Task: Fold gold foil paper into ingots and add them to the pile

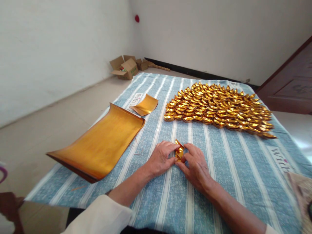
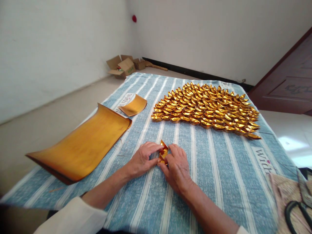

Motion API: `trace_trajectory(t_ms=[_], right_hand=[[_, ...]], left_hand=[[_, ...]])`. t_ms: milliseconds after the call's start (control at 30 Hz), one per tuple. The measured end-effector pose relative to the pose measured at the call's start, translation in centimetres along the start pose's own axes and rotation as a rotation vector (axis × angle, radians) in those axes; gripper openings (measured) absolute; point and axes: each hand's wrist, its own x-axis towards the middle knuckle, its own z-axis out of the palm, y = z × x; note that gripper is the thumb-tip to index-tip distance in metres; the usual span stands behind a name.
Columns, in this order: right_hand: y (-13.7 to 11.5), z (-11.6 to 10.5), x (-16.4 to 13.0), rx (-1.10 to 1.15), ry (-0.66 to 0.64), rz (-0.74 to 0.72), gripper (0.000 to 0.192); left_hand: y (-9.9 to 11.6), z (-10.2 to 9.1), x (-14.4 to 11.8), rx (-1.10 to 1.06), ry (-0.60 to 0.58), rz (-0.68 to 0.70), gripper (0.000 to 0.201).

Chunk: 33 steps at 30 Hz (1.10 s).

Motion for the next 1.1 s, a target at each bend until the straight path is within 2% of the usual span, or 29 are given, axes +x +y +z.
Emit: trace_trajectory(t_ms=[467, 767, 967, 1100], right_hand=[[0.2, 0.1, 0.0, 0.056, 0.022, 0.025, 0.015], [1.0, 0.0, 0.0, 0.108, 0.006, 0.025, 0.009], [1.1, -0.7, 0.0, 0.197, -0.070, 0.048, 0.008], [1.1, -0.8, -0.1, 0.197, -0.072, 0.059, 0.009]], left_hand=[[0.4, -0.2, 0.2, -0.008, -0.004, -0.023, 0.032], [0.2, -0.1, 0.3, -0.003, -0.009, -0.024, 0.029], [0.4, -0.2, 0.3, 0.000, -0.012, -0.029, 0.030], [0.4, -0.2, 0.3, 0.006, -0.015, -0.023, 0.031]])
